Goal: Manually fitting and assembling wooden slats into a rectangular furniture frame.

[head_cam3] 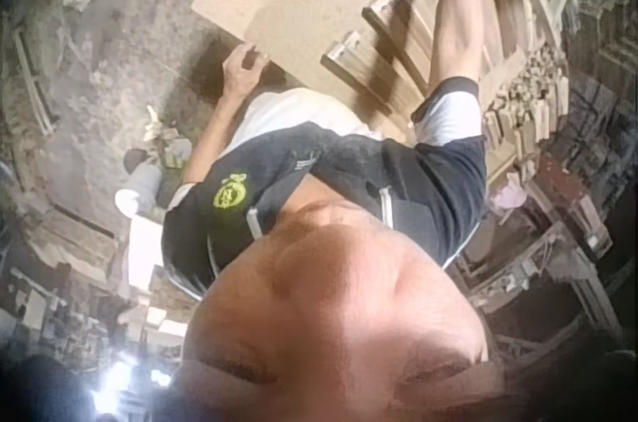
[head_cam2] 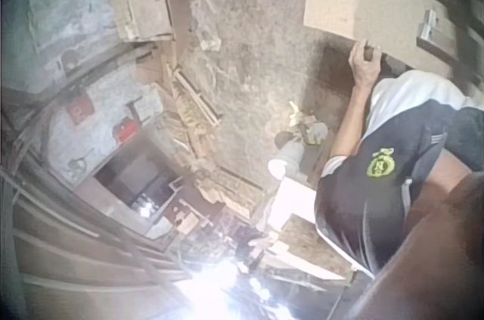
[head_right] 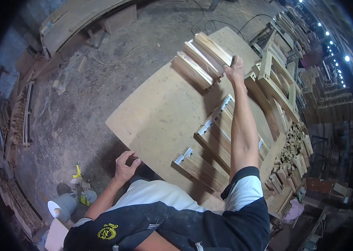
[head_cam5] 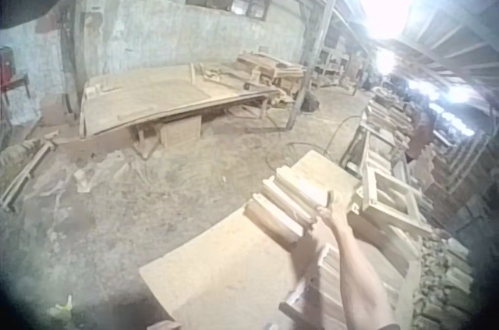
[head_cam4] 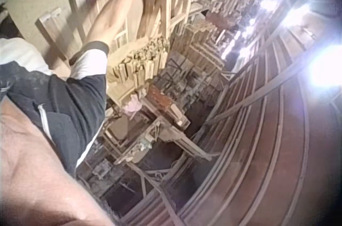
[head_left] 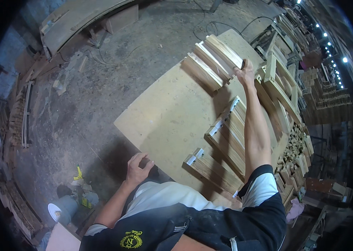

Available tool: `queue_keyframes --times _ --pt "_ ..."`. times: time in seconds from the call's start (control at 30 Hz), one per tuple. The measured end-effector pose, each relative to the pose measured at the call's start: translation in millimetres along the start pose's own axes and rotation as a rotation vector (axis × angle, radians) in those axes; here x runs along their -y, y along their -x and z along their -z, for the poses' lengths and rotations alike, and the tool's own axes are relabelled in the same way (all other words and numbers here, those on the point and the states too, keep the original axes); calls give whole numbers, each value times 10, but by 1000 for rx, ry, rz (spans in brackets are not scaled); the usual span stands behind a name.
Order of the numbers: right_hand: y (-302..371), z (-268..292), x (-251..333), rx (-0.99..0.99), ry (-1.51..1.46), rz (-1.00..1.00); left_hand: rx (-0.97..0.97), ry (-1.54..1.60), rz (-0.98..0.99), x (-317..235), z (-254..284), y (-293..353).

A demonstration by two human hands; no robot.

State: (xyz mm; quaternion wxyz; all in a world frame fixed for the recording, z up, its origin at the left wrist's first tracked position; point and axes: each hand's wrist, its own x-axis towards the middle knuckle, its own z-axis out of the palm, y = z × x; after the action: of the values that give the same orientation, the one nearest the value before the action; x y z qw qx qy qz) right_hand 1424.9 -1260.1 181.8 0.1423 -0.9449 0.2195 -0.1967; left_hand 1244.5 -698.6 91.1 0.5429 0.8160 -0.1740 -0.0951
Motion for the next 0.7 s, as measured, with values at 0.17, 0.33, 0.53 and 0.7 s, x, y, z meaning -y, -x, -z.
queue_keyframes --times 0.17,0.33,0.53,0.7 --pt "669 821 401 -231 -495 163 37 -32 13 23 0 -363" --pt "1625 1538 639 -134 -872 3 -38 -90 -257 -32 -163 -859" --pt "3049 1530 840 -37 -987 -198 -39 184 -355 -439 -534 -958" --pt "3517 1328 781 -271 -1251 -466 69 458 -31 -544 -908 -480"
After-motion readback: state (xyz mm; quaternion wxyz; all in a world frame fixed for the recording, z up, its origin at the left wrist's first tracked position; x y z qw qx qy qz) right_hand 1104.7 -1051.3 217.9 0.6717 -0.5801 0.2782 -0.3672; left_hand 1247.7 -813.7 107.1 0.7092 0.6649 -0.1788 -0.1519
